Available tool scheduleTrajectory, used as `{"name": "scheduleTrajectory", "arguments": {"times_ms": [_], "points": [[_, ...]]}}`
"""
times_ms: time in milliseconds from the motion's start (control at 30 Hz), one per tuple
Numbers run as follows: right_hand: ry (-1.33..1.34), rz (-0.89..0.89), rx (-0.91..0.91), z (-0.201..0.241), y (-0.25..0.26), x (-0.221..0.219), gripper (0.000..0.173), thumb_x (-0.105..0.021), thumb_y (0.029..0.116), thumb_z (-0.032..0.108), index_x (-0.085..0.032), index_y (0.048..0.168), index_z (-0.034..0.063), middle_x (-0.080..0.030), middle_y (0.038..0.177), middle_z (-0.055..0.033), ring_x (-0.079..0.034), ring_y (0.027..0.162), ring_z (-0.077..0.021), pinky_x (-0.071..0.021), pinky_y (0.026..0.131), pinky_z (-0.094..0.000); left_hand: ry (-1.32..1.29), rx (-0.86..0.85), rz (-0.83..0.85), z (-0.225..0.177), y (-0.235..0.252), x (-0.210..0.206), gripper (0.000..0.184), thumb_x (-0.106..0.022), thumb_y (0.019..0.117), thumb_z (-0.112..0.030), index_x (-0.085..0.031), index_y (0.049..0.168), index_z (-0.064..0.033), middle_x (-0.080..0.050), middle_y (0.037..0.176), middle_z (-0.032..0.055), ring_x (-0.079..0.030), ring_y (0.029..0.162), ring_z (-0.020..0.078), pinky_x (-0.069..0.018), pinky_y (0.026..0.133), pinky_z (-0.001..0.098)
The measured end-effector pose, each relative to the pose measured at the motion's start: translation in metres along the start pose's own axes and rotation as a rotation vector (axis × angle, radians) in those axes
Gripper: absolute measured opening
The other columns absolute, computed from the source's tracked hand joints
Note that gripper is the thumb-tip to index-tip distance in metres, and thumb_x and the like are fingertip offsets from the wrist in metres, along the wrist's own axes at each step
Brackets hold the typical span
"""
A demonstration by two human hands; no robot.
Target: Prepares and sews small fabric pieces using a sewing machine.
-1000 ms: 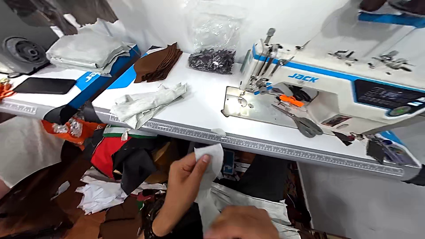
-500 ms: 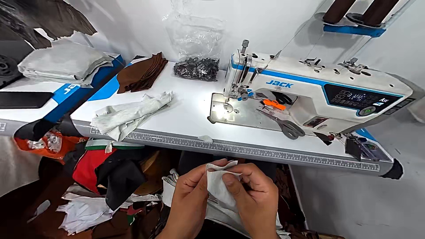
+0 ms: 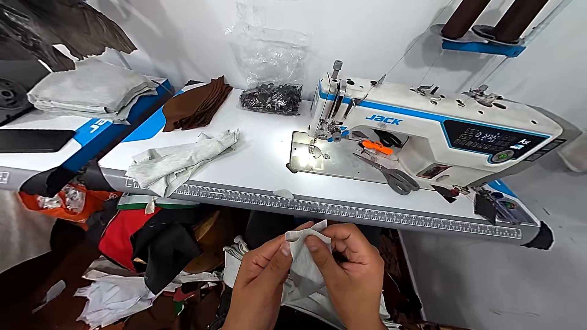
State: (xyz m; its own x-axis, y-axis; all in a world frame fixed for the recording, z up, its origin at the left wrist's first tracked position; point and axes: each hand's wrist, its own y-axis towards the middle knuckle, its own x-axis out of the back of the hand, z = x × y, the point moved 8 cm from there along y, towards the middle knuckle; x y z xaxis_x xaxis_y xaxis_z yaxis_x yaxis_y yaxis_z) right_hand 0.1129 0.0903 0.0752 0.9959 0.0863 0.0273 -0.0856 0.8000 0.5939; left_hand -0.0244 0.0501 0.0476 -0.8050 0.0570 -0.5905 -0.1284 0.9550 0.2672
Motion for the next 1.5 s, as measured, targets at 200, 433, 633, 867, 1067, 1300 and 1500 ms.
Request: {"name": "scheduleTrajectory", "arguments": {"times_ms": [200, 433, 633, 867, 1067, 1300, 1500], "points": [[-0.093, -0.054, -0.002, -0.001, -0.002, 0.002, 0.021, -0.079, 0.0895, 0.02, -0.063, 0.091, 0.0064, -0.063, 0.065, 0.005, -0.057, 0.055, 0.0016, -0.0477, 0.049, -0.013, 0.085, -0.046, 0.043, -0.002, 0.0, -0.002, 0.033, -0.061, 0.1027, -0.023, -0.071, 0.124, -0.0005, -0.073, 0.122, 0.0117, -0.071, 0.11, 0.0151, -0.0575, 0.097, 0.0326], [0.127, 0.177, -0.201, -0.029, 0.002, 0.004, 0.054, -0.074, 0.0933, 0.041, -0.063, 0.134, 0.0073, -0.068, 0.101, -0.0039, -0.064, 0.084, -0.01, -0.0551, 0.07, -0.022, 0.145, 0.017, -0.073, -0.003, 0.01, 0.009, 0.025, -0.056, 0.1051, -0.013, -0.074, 0.112, 0.0024, -0.075, 0.105, 0.0152, -0.074, 0.095, 0.0182, -0.0619, 0.088, 0.0348], [0.09, 0.145, -0.071, -0.016, 0.008, 0.001, 0.025, -0.079, 0.0916, 0.022, -0.079, 0.112, 0.0074, -0.073, 0.099, -0.0057, -0.066, 0.074, -0.0087, -0.0567, 0.061, -0.0201, 0.316, -0.191, -0.106, -0.015, 0.012, 0.008, 0.014, -0.064, 0.1008, -0.012, -0.069, 0.109, -0.0027, -0.073, 0.086, 0.0072, -0.072, 0.075, 0.0109, -0.0621, 0.072, 0.0264], [-0.042, 0.09, 0.084, -0.008, 0.007, -0.002, 0.013, -0.077, 0.0921, 0.014, -0.081, 0.1, 0.0043, -0.077, 0.103, -0.008, -0.074, 0.091, -0.0141, -0.0634, 0.077, -0.0252, 0.442, -0.339, -0.138, -0.024, 0.011, 0.012, 0.013, -0.071, 0.0965, -0.016, -0.077, 0.103, -0.0055, -0.076, 0.092, 0.0052, -0.07, 0.076, 0.0065, -0.0596, 0.07, 0.0194], [0.085, 0.186, -0.028, -0.015, 0.006, -0.006, 0.028, -0.074, 0.0959, 0.025, -0.076, 0.113, 0.0022, -0.075, 0.104, -0.0081, -0.071, 0.082, -0.0104, -0.0611, 0.068, -0.0229, 0.44, -0.33, -0.195, -0.022, 0.011, 0.018, 0.011, -0.071, 0.0962, -0.017, -0.075, 0.101, -0.0072, -0.073, 0.085, 0.0037, -0.069, 0.071, 0.0073, -0.0601, 0.067, 0.0212], [0.242, 0.186, -0.157, -0.033, 0.001, -0.015, 0.038, -0.082, 0.0873, 0.025, -0.073, 0.114, -0.0004, -0.075, 0.099, -0.0096, -0.071, 0.081, -0.0116, -0.0614, 0.071, -0.0244, 0.456, -0.399, -0.203, -0.022, 0.013, 0.017, 0.01, -0.074, 0.0936, -0.015, -0.078, 0.101, -0.0094, -0.076, 0.093, 0.0047, -0.073, 0.081, 0.0096, -0.0618, 0.074, 0.0224], [0.157, 0.074, -0.093, -0.027, 0.004, -0.005, 0.013, -0.077, 0.0914, 0.012, -0.079, 0.099, 0.0026, -0.074, 0.089, -0.0052, -0.07, 0.078, -0.0076, -0.0608, 0.072, -0.0208, 0.5, -0.371, -0.201, -0.018, 0.016, 0.021, 0.011, -0.077, 0.0918, -0.019, -0.08, 0.099, -0.0104, -0.075, 0.093, 0.0039, -0.071, 0.082, 0.0099, -0.0609, 0.074, 0.0222]]}}
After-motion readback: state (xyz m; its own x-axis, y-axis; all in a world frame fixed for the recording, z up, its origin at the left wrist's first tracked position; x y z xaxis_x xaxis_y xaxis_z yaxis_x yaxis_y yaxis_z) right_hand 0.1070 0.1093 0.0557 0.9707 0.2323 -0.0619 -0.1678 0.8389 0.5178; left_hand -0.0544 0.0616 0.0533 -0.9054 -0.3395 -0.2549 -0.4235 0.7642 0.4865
